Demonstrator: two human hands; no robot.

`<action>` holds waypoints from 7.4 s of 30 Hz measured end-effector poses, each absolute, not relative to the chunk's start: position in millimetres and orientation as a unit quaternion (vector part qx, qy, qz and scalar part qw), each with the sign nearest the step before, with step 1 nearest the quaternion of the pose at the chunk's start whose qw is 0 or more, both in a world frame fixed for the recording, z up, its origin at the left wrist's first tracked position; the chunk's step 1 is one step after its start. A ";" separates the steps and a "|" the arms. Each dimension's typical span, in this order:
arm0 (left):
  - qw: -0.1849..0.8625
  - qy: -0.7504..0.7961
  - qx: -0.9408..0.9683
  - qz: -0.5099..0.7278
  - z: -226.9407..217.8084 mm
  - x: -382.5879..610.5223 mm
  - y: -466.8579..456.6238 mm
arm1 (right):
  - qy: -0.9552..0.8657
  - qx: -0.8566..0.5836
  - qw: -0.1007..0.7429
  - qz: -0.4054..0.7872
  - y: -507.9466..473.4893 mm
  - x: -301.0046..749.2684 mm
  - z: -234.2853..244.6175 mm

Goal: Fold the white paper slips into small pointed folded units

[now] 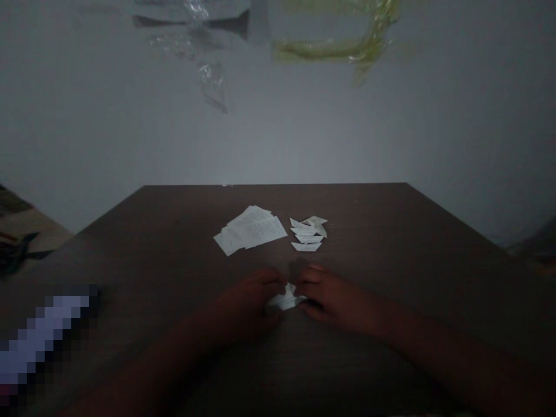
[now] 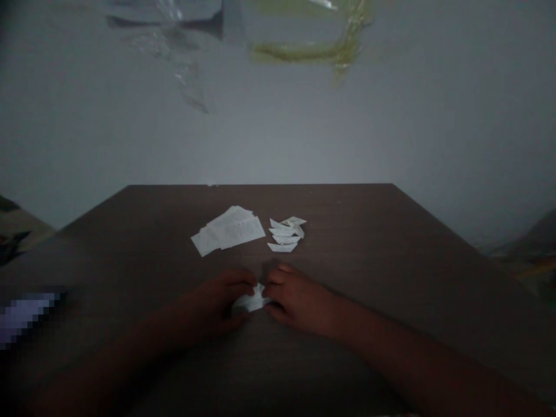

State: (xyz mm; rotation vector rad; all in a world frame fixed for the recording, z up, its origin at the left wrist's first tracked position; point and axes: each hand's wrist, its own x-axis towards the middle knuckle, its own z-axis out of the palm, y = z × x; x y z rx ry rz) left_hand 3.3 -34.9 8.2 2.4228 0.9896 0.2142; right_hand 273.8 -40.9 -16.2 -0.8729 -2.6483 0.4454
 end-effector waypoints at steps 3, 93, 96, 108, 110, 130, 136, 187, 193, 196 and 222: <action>0.286 0.374 0.879 0.071 12.9 1.2 -37.3 | -0.927 -0.305 0.162 0.147 -40.6 273.5 -18.4; 0.204 0.446 0.869 0.072 0.8 11.2 -28.2 | -0.876 -0.463 0.133 -0.003 -36.7 265.1 -29.1; 0.207 0.435 0.872 0.087 -4.7 10.2 -27.1 | -0.864 -0.472 0.169 0.040 -35.1 265.4 -32.6; 0.238 0.384 0.885 0.112 -5.2 8.9 -27.4 | -0.755 -0.445 0.341 0.340 -28.3 267.6 -45.1; 0.226 0.380 0.890 0.115 -5.1 8.5 -26.7 | -0.722 -0.434 0.355 0.405 -27.9 266.4 -46.9; 0.189 0.371 0.904 0.102 0.8 8.3 -32.9 | -0.894 -0.323 0.253 0.180 -42.4 262.5 -34.2; 0.190 0.397 0.891 0.110 -4.6 11.6 -30.7 | -0.850 -0.350 0.274 0.284 -54.4 261.1 -28.1; 0.260 0.440 0.838 0.194 -17.7 9.3 -14.9 | -0.851 -0.383 0.336 0.130 -26.4 271.0 -42.9; 0.259 0.460 0.820 0.221 -22.7 9.1 -14.4 | -0.917 -0.302 0.258 0.046 -46.7 260.2 -35.7; 0.264 0.458 0.818 0.228 -28.2 5.6 -11.0 | -0.927 -0.302 0.216 0.057 -51.7 255.1 -37.0; 0.311 0.419 0.822 0.226 -30.6 -10.5 1.9 | -0.931 -0.318 0.160 0.080 -46.6 259.8 -38.4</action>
